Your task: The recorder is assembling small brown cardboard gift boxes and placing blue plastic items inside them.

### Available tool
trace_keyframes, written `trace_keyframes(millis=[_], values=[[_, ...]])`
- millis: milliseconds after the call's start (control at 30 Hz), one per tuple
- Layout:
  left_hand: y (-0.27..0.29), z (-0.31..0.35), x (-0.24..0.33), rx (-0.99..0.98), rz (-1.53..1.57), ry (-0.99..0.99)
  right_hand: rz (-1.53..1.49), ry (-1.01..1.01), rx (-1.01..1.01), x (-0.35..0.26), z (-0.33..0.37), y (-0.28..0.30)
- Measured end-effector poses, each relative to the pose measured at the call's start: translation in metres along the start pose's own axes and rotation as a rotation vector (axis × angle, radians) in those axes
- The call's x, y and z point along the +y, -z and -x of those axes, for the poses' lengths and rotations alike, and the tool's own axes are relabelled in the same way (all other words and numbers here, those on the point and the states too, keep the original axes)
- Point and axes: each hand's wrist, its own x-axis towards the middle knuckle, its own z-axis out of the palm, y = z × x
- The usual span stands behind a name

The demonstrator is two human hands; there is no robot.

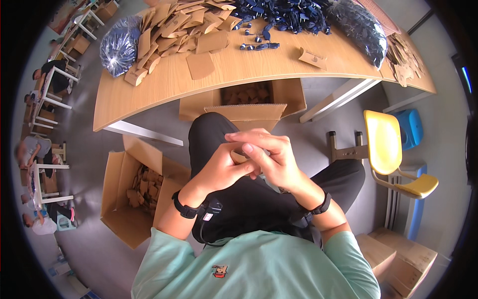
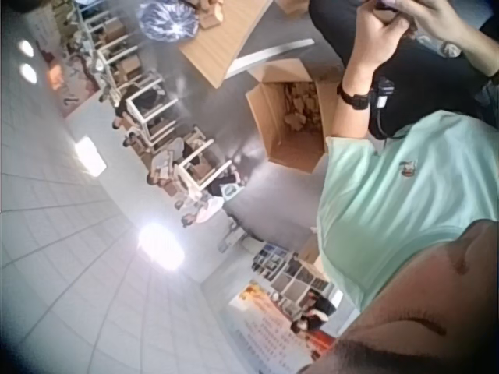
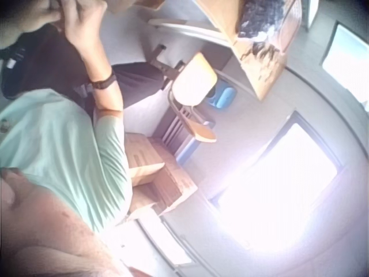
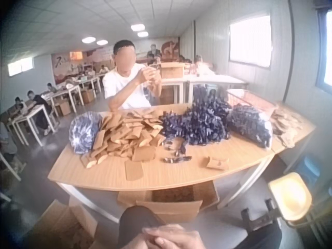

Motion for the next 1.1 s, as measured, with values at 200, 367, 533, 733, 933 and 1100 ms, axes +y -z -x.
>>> trace_keyframes(millis=[200,367,533,733,933,1100], values=[[0.027,-0.03,0.019,-0.046,-0.133,-0.124,0.46,0.417,-0.127,-0.014,-0.043,0.025],[0.064,-0.07,0.034,-0.013,-0.29,-0.333,0.516,0.503,-0.139,-0.033,-0.088,0.04],[0.082,-0.125,0.054,0.0,-0.228,-0.344,0.638,0.592,0.022,-0.014,-0.135,0.059],[0.108,-0.163,0.033,0.095,-0.284,-0.314,0.727,0.521,0.028,0.017,-0.161,0.068],[0.12,-0.171,0.022,0.082,-0.343,-0.299,0.737,0.569,0.009,0.029,-0.174,0.071],[0.111,-0.165,0.035,0.057,-0.3,-0.338,0.804,0.544,-0.036,0.025,-0.175,0.073]])
